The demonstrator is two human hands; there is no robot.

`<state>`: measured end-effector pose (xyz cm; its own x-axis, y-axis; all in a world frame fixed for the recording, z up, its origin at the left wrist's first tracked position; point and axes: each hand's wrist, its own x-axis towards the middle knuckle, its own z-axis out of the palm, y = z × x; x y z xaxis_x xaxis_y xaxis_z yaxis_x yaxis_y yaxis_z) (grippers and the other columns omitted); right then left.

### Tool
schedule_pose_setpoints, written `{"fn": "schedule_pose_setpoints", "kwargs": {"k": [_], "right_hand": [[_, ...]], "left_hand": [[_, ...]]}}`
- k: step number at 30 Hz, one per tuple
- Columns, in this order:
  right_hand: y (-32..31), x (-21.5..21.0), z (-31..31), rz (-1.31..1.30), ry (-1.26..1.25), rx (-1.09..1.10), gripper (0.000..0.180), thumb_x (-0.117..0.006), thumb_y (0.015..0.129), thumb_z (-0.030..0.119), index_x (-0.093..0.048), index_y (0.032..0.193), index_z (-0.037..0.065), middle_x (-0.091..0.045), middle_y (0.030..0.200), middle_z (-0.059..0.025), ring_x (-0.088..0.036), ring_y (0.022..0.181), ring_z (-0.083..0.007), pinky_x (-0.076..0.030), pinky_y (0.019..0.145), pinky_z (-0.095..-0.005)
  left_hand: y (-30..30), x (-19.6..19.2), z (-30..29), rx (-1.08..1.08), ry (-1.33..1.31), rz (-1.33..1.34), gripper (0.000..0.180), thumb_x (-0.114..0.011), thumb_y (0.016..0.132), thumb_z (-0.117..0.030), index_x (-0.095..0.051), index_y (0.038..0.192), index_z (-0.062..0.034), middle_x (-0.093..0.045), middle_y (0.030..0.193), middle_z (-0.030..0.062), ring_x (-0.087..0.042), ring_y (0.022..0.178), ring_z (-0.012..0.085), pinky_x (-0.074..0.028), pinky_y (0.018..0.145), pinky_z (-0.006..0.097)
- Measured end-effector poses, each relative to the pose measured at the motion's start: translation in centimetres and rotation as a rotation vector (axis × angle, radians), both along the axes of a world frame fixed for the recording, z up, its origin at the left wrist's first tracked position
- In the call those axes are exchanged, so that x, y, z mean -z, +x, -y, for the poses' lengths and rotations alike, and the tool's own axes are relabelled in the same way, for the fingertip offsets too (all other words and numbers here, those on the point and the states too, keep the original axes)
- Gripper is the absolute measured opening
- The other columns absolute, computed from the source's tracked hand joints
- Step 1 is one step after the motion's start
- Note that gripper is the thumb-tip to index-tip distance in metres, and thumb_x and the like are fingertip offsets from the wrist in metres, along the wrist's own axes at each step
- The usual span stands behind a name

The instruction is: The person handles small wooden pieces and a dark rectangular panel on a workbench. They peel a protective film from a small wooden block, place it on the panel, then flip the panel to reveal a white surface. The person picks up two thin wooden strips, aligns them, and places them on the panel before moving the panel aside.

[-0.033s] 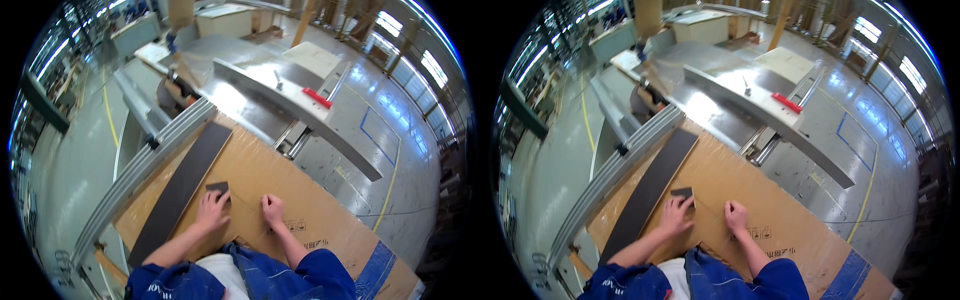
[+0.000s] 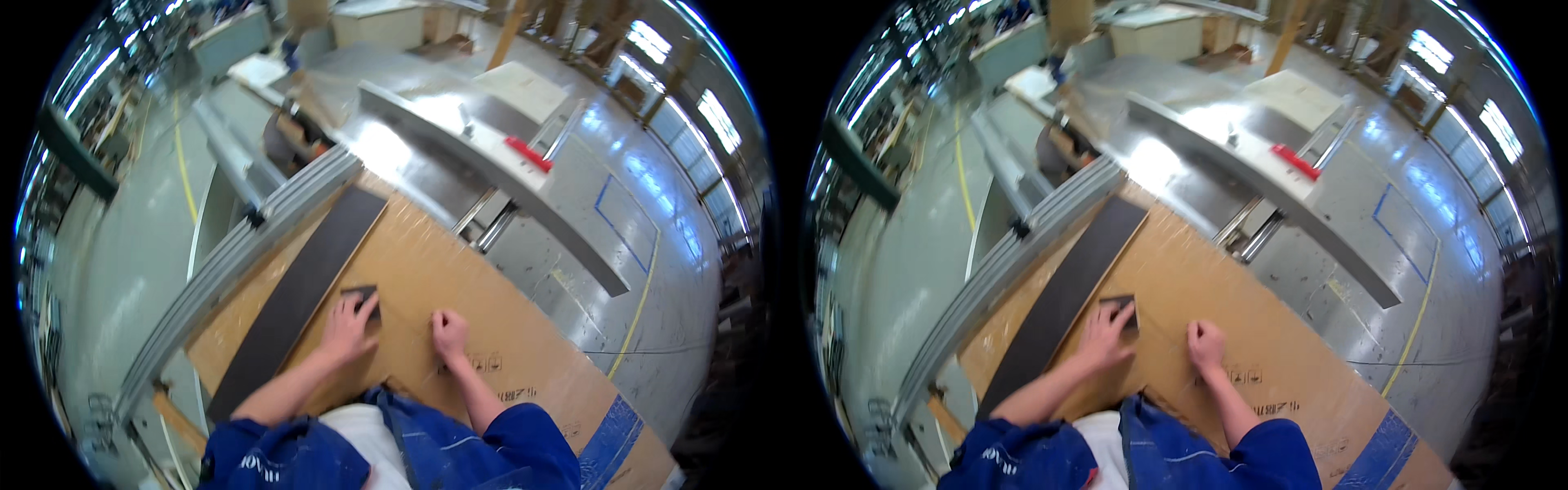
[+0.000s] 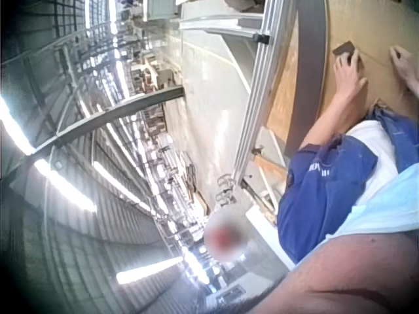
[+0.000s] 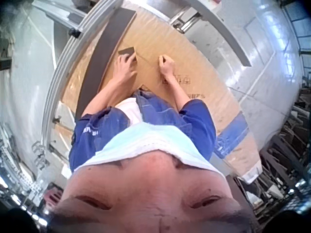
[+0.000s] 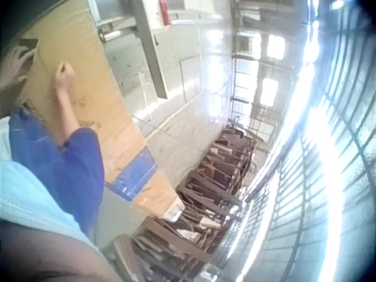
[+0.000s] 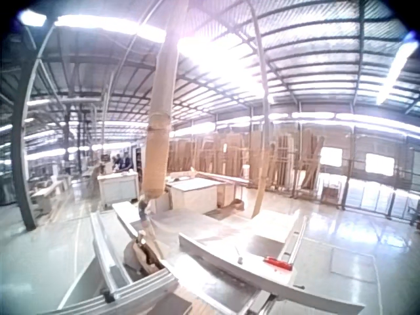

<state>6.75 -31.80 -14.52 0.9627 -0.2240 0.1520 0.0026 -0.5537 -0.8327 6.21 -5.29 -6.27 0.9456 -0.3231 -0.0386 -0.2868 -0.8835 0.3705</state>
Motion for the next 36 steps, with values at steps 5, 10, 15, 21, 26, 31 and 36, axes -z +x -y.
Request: {"fn": "schedule_pose_setpoints", "kwargs": {"k": [5,10,15,21,26,31,36], "right_hand": [[-0.6,-1.1,-0.6,0.033,0.157,-0.026,0.024,-0.062,0.101,0.016,-0.072,0.091,-0.004,-0.065,0.071,-0.0115,-0.058,0.065,-0.0136,-0.048,0.063,-0.0318],[-0.5,-0.1,-0.8,-0.046,0.284,-0.065,0.024,-0.062,0.105,0.018,-0.074,0.102,-0.002,-0.07,0.08,-0.0053,-0.059,0.07,-0.0119,-0.049,0.065,-0.0293],[0.3,-1.1,-4.3,-0.312,0.687,-0.296,0.042,-0.062,0.105,0.023,-0.056,0.141,0.003,-0.063,0.125,-0.0117,-0.062,0.105,-0.0174,-0.054,0.085,-0.0313],[-0.2,-4.1,-7.4,-0.502,0.956,-0.625,0.062,-0.066,0.099,0.021,-0.046,0.154,0.002,-0.05,0.15,-0.0161,-0.054,0.132,-0.0224,-0.044,0.111,-0.0357],[-0.4,-5.4,-8.5,-0.595,0.845,-0.823,0.047,-0.069,0.099,0.019,-0.06,0.141,0.0,-0.064,0.133,-0.0135,-0.062,0.12,-0.0203,-0.053,0.1,-0.0323],[-0.7,-6.3,-10.6,-0.687,0.72,-0.775,0.035,-0.065,0.104,0.021,-0.068,0.126,-0.005,-0.07,0.119,-0.0144,-0.069,0.106,-0.0215,-0.064,0.085,-0.0365],[-0.7,-5.3,-12.9,-0.665,0.712,-0.798,0.031,-0.061,0.106,0.02,-0.067,0.12,-0.007,-0.068,0.11,-0.0124,-0.07,0.1,-0.0217,-0.065,0.086,-0.0385]], "left_hand": [[2.4,0.7,-1.0,-0.114,-0.101,0.017,0.096,-0.09,0.068,-0.028,-0.045,0.148,-0.0003,-0.045,0.149,0.0217,-0.04,0.141,0.0398,-0.039,0.119,0.046],[1.6,2.5,-1.9,-0.193,-0.361,-0.041,0.075,-0.087,0.072,-0.022,-0.058,0.138,-0.0007,-0.06,0.126,0.0175,-0.056,0.122,0.0357,-0.047,0.108,0.045],[1.0,3.3,-2.7,-0.111,-0.57,0.009,0.062,-0.085,0.072,-0.028,-0.067,0.125,-0.0014,-0.065,0.114,0.0204,-0.061,0.11,0.0368,-0.05,0.099,0.044],[-1.4,-0.5,-3.2,-0.014,-0.616,-0.256,0.056,-0.081,0.088,-0.04,-0.069,0.127,-0.0013,-0.067,0.108,0.0185,-0.068,0.096,0.0318,-0.055,0.084,0.041],[-2.7,0.8,-5.4,-0.078,-0.72,-0.275,0.051,-0.08,0.088,-0.048,-0.076,0.11,-0.0017,-0.07,0.091,0.0151,-0.068,0.085,0.0258,-0.053,0.073,0.037],[-4.5,-0.5,-7.3,-0.295,-0.739,-0.372,0.055,-0.081,0.085,-0.053,-0.078,0.096,0.0001,-0.069,0.073,0.0137,-0.064,0.07,0.0217,-0.051,0.066,0.036],[-5.8,-3.2,-8.8,-0.47,-0.625,-0.393,0.052,-0.078,0.084,-0.049,-0.079,0.103,-0.001,-0.074,0.086,0.0164,-0.07,0.081,0.0268,-0.055,0.076,0.038]]}}
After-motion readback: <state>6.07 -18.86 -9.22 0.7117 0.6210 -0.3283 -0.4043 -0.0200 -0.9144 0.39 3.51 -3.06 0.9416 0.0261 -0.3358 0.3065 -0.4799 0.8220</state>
